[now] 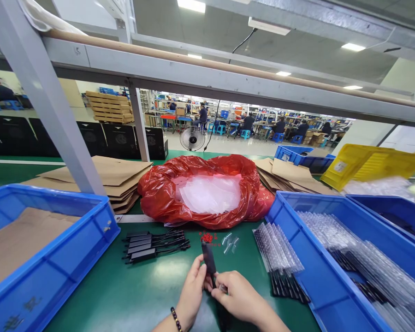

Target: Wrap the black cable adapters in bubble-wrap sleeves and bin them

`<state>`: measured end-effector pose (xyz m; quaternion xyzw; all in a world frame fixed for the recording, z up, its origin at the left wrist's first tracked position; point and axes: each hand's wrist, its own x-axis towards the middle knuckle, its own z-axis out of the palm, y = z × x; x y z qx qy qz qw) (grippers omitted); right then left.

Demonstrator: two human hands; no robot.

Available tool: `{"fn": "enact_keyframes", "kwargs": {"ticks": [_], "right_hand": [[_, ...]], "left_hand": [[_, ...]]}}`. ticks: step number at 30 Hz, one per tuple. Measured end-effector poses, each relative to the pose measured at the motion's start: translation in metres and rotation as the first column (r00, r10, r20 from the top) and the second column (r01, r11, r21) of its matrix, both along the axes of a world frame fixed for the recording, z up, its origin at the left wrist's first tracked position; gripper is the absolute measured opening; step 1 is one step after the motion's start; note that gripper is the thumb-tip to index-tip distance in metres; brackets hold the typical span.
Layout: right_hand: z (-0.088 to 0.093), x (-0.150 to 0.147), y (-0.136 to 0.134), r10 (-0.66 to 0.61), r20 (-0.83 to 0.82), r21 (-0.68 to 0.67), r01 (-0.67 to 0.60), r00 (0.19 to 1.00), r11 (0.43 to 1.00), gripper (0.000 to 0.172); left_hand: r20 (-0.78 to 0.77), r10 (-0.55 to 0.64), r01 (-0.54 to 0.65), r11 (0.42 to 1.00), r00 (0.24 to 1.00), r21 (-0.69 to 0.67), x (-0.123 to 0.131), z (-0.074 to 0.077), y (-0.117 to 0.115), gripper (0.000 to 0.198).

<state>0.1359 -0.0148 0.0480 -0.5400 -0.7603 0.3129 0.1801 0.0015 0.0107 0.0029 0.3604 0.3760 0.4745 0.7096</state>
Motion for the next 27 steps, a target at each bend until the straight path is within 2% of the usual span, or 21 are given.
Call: {"fn": "enact_keyframes", "kwargs": {"ticks": [3, 6, 10, 14, 17, 19, 22, 27], "right_hand": [[-0.002, -0.007, -0.001, -0.008, 0.037, 0.015, 0.007, 0.999, 1.0, 0.019], [-0.003, -0.008, -0.002, -0.01, 0.006, 0.006, 0.01, 1.0, 1.0, 0.018], [0.001, 0.005, 0.001, -0.154, -0.085, 0.088, 0.162, 0.984, 0.983, 0.011], [0.0, 0.021, 0.008, -0.252, -0.107, 0.276, 0.272, 0.962, 0.922, 0.012], [-0.009, 0.023, 0.013, -0.316, -0.033, 0.451, 0.297, 0.948, 0.842, 0.025], [-0.016, 0.019, 0.014, -0.338, 0.026, 0.546, 0.27, 0.941, 0.793, 0.031], [-0.021, 0.012, 0.014, -0.328, 0.087, 0.621, 0.206, 0.941, 0.756, 0.032], [-0.026, 0.008, 0.014, -0.321, 0.138, 0.656, 0.157, 0.937, 0.739, 0.034]], "left_hand": [[0.11, 0.002, 0.012, 0.992, 0.994, -0.126, -0.001, -0.001, -0.001, 0.064], [0.28, -0.001, 0.07, 0.97, 0.96, -0.235, -0.002, 0.002, 0.0, 0.054], [0.389, -0.043, 0.19, 0.919, 0.92, -0.347, -0.003, 0.007, 0.003, 0.039], [0.395, -0.156, 0.307, 0.884, 0.905, -0.353, -0.003, 0.006, 0.002, 0.043], [0.331, -0.207, 0.314, 0.896, 0.921, -0.314, 0.0, 0.004, -0.002, 0.046], [0.284, -0.214, 0.297, 0.909, 0.935, -0.291, 0.002, 0.003, -0.004, 0.046], [0.254, -0.207, 0.274, 0.924, 0.945, -0.267, 0.003, 0.003, -0.007, 0.048], [0.226, -0.192, 0.248, 0.935, 0.955, -0.254, 0.005, 0.004, -0.008, 0.047]]}}
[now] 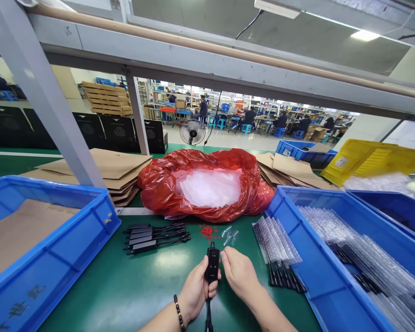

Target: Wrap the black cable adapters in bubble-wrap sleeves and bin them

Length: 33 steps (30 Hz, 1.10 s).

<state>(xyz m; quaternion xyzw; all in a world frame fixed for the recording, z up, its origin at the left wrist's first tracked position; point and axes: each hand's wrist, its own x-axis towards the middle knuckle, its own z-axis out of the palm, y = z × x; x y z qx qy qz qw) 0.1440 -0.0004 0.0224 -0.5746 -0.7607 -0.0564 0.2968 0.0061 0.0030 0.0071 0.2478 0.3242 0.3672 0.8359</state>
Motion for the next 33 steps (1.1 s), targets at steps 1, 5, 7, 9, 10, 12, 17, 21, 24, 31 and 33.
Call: {"fn": "enact_keyframes", "kwargs": {"ticks": [1, 5, 7, 9, 10, 12, 17, 21, 24, 31, 33], "right_hand": [[-0.001, 0.0, 0.0, -0.001, 0.008, 0.001, 0.001, 1.0, 1.0, 0.034], [-0.004, 0.001, 0.002, -0.013, 0.032, -0.007, 0.013, 0.999, 1.0, 0.034], [-0.004, 0.001, 0.002, -0.019, 0.038, -0.016, 0.02, 0.999, 1.0, 0.035], [-0.003, 0.0, 0.002, -0.025, 0.039, -0.046, 0.027, 0.999, 0.999, 0.035], [-0.002, 0.0, 0.001, -0.027, 0.034, -0.072, 0.029, 0.999, 0.997, 0.035], [0.001, -0.001, 0.0, -0.028, 0.001, -0.144, 0.028, 1.0, 0.989, 0.035], [0.006, 0.0, 0.002, -0.047, -0.172, -0.35, -0.016, 0.984, 0.937, 0.037], [0.01, 0.001, 0.004, -0.065, -0.262, -0.431, -0.056, 0.963, 0.901, 0.039], [0.016, 0.0, -0.001, 0.0, -0.338, -0.446, -0.16, 0.941, 0.881, 0.043], [0.033, 0.013, 0.019, 0.002, -0.248, -0.416, -0.109, 0.969, 0.903, 0.048], [0.033, 0.021, 0.04, -0.129, 0.004, -0.47, 0.116, 0.992, 0.875, 0.044]], "left_hand": [[-0.007, 0.003, -0.003, 1.0, 1.0, 0.003, 0.0, 0.0, 0.0, 0.047], [-0.016, 0.006, -0.006, 1.0, 1.0, 0.015, 0.001, 0.0, 0.0, 0.049], [-0.015, 0.007, -0.007, 1.0, 1.0, 0.021, 0.001, -0.001, 0.0, 0.049], [-0.015, 0.011, -0.01, 1.0, 1.0, 0.025, 0.001, -0.002, -0.001, 0.048], [-0.016, 0.014, -0.013, 1.0, 1.0, 0.028, 0.001, -0.003, -0.001, 0.048], [-0.017, 0.019, -0.019, 0.999, 1.0, 0.032, 0.001, -0.003, -0.002, 0.047], [-0.02, 0.006, -0.005, 1.0, 1.0, 0.03, 0.001, -0.002, -0.002, 0.047], [-0.027, -0.001, 0.002, 1.0, 1.0, 0.03, 0.002, 0.0, -0.003, 0.046], [-0.018, -0.003, 0.003, 1.0, 1.0, 0.023, 0.002, -0.001, -0.003, 0.045], [0.016, 0.101, -0.101, 0.994, 0.995, -0.05, -0.002, -0.005, 0.007, 0.044], [0.047, 0.127, -0.125, 0.991, 0.991, -0.039, -0.003, -0.002, 0.009, 0.028]]}}
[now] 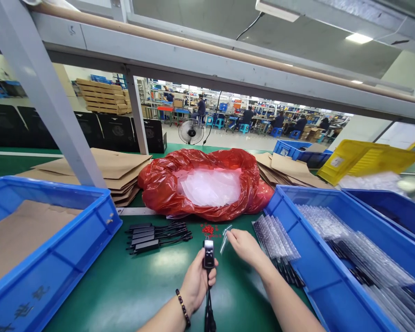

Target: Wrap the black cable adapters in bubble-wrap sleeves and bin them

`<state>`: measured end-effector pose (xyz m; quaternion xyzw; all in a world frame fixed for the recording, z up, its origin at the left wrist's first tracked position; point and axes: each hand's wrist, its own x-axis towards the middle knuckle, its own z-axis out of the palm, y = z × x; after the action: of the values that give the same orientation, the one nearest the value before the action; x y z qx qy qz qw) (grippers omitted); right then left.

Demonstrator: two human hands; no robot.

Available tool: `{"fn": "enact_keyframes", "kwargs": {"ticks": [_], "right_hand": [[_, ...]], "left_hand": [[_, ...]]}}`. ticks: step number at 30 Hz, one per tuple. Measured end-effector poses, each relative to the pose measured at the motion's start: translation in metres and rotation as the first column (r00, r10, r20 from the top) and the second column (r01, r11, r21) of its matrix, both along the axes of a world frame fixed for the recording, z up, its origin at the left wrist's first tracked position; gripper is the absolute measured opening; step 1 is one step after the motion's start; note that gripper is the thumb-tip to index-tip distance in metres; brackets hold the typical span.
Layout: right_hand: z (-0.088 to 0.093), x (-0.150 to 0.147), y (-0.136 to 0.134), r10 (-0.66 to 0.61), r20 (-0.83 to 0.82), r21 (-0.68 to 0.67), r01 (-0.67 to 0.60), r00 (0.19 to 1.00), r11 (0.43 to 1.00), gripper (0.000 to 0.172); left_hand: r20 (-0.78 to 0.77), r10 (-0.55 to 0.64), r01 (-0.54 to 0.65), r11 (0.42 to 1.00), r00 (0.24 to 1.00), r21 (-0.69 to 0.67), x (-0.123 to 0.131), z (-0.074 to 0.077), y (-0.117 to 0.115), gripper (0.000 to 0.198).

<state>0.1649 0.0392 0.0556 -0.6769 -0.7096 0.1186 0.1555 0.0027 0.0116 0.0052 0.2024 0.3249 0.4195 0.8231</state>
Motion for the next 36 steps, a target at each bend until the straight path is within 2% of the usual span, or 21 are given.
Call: {"fn": "enact_keyframes", "kwargs": {"ticks": [1, 2, 4, 6, 9, 12, 15, 18, 22, 25, 29, 33, 35, 36], "right_hand": [[-0.001, 0.004, 0.011, -0.057, 0.104, -0.033, 0.06, 0.993, 0.998, 0.04], [-0.004, 0.007, 0.02, -0.101, 0.177, -0.059, 0.113, 0.979, 0.992, 0.034], [-0.008, 0.013, 0.033, -0.154, 0.236, -0.08, 0.177, 0.96, 0.981, 0.023], [-0.011, 0.017, 0.038, -0.185, 0.251, -0.072, 0.209, 0.95, 0.975, 0.022], [-0.006, 0.021, 0.035, -0.25, 0.238, 0.007, 0.256, 0.939, 0.967, 0.028], [0.007, 0.021, 0.037, -0.282, 0.18, 0.174, 0.252, 0.942, 0.952, 0.019], [0.022, 0.016, 0.052, -0.261, 0.144, 0.278, 0.214, 0.955, 0.936, 0.02], [0.031, 0.005, 0.077, -0.205, 0.135, 0.268, 0.164, 0.969, 0.949, 0.022], [0.028, -0.01, 0.107, -0.109, 0.13, 0.212, 0.08, 0.986, 0.974, 0.024], [0.021, -0.018, 0.118, -0.085, 0.115, 0.181, 0.063, 0.99, 0.982, 0.023], [0.018, -0.024, 0.115, -0.091, 0.072, 0.197, 0.075, 0.993, 0.977, 0.018], [0.03, -0.02, 0.094, -0.095, -0.009, 0.305, 0.093, 0.995, 0.948, 0.023], [0.037, -0.011, 0.077, -0.111, -0.108, 0.395, 0.145, 0.988, 0.907, 0.028], [0.04, -0.005, 0.067, -0.12, -0.215, 0.446, 0.207, 0.969, 0.871, 0.03]], "left_hand": [[0.001, 0.014, -0.014, 1.0, 1.0, 0.026, -0.001, 0.001, 0.0, 0.021], [-0.01, 0.023, -0.023, 0.998, 1.0, 0.057, -0.001, 0.003, 0.0, 0.023], [-0.052, 0.032, -0.026, 0.993, 0.998, 0.115, -0.002, 0.004, -0.001, 0.036], [-0.084, 0.036, -0.024, 0.99, 0.996, 0.138, -0.002, 0.005, -0.001, 0.036], [-0.093, 0.011, 0.0, 0.992, 0.996, 0.123, -0.001, 0.005, -0.001, 0.024], [-0.074, -0.017, 0.023, 0.996, 0.997, 0.089, -0.001, 0.005, -0.001, 0.016], [-0.051, -0.038, 0.042, 0.996, 0.998, 0.077, 0.0, 0.005, -0.002, 0.017], [-0.028, -0.059, 0.061, 0.995, 0.998, 0.074, -0.001, 0.004, -0.003, 0.018], [-0.003, -0.077, 0.077, 0.995, 0.997, 0.056, -0.002, 0.005, -0.002, 0.022], [0.011, -0.092, 0.091, 0.995, 0.996, 0.048, -0.003, 0.007, -0.002, 0.024], [0.017, -0.103, 0.102, 0.994, 0.995, 0.044, -0.003, 0.008, -0.002, 0.025], [0.03, -0.085, 0.083, 0.994, 0.996, 0.067, -0.004, 0.008, -0.001, 0.027], [0.033, -0.068, 0.065, 0.994, 0.997, 0.085, -0.005, 0.009, -0.001, 0.028], [0.036, -0.061, 0.057, 0.994, 0.997, 0.097, -0.005, 0.01, -0.001, 0.028]]}}
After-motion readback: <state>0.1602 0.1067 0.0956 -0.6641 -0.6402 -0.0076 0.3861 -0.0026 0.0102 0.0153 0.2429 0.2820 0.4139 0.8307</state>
